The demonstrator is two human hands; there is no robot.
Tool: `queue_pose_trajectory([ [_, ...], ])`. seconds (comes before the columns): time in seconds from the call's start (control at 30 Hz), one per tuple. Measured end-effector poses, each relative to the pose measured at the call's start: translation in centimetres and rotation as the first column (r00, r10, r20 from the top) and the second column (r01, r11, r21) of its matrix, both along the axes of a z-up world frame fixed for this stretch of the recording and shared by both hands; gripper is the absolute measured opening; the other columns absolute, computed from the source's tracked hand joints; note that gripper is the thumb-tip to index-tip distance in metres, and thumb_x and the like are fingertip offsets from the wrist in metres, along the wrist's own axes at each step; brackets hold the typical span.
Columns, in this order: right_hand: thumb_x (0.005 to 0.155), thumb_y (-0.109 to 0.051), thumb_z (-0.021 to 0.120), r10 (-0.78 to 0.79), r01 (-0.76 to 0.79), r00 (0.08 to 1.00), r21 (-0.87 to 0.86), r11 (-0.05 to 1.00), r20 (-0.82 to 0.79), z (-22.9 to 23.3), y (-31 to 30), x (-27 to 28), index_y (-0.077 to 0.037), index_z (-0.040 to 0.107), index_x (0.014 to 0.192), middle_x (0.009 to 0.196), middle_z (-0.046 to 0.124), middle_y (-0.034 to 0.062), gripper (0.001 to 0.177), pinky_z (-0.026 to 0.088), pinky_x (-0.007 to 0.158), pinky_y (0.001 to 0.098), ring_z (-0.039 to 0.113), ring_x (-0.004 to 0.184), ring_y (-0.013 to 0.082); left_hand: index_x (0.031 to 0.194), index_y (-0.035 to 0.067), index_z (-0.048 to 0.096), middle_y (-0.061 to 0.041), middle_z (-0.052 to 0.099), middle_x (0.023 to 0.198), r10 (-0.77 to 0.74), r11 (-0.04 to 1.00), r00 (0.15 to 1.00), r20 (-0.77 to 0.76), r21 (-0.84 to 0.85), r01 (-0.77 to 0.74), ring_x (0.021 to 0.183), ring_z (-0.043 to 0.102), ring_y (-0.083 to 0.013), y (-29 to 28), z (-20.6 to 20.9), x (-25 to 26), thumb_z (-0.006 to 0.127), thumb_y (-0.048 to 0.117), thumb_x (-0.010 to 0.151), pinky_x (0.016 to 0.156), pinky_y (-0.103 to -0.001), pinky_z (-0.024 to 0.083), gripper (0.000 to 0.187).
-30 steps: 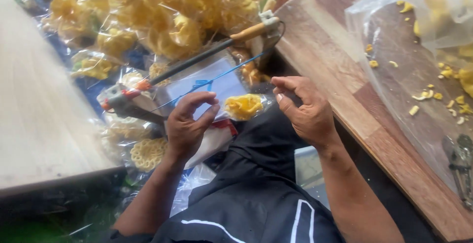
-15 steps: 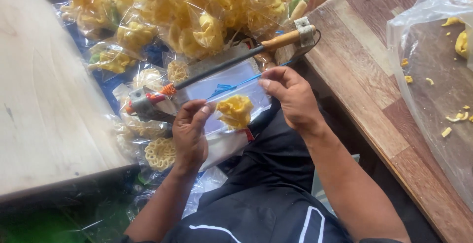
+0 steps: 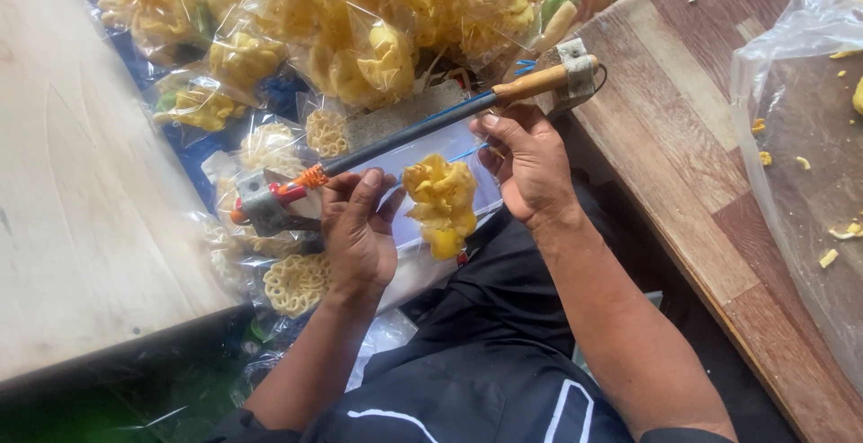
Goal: The person is manually picking up yellow snack pieces from a pile and placing them into individual plastic bags.
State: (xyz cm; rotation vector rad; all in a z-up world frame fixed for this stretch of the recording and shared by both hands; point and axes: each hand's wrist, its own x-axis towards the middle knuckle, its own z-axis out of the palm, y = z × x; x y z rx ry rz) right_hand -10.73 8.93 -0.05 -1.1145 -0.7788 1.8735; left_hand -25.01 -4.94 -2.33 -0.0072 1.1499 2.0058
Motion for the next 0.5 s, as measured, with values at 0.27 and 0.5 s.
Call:
queue_pose_trajectory([
  [0.27, 0.089, -0.015, 0.08, -0.007, 0.007, 1.0, 0.041, 0.999, 0.003, -0.6, -0.2, 0.0, -0.019, 0.056, 0.095, 0.092, 0.073, -0.0003, 0.025, 0.059, 0.078, 0.0266, 0.073, 0.095, 0.012, 0.109, 0.013, 0.058, -0.008, 0.066, 0.099, 0.008, 1.0, 1.0, 0.002, -0.01, -0.008, 0.097, 0.072, -0.024, 0.1, 0.0, -0.3, 0.076, 0.014, 0.093, 0.093, -0.046, 0.06, 0.025],
  [0.5, 0.087, -0.014, 0.083, -0.061, 0.059, 0.998, 0.095, 0.994, 0.022, -0.5, -0.6, -0.3, -0.018, 0.057, 0.094, 0.091, 0.073, -0.001, 0.027, 0.06, 0.072, 0.0239, 0.075, 0.092, 0.0119, 0.108, 0.013, 0.059, -0.007, 0.066, 0.099, 0.014, 1.0, 1.0, -0.013, -0.011, -0.014, 0.096, 0.072, -0.0233, 0.2, 0.1, -0.2, 0.077, 0.013, 0.092, 0.093, -0.045, 0.06, 0.024],
])
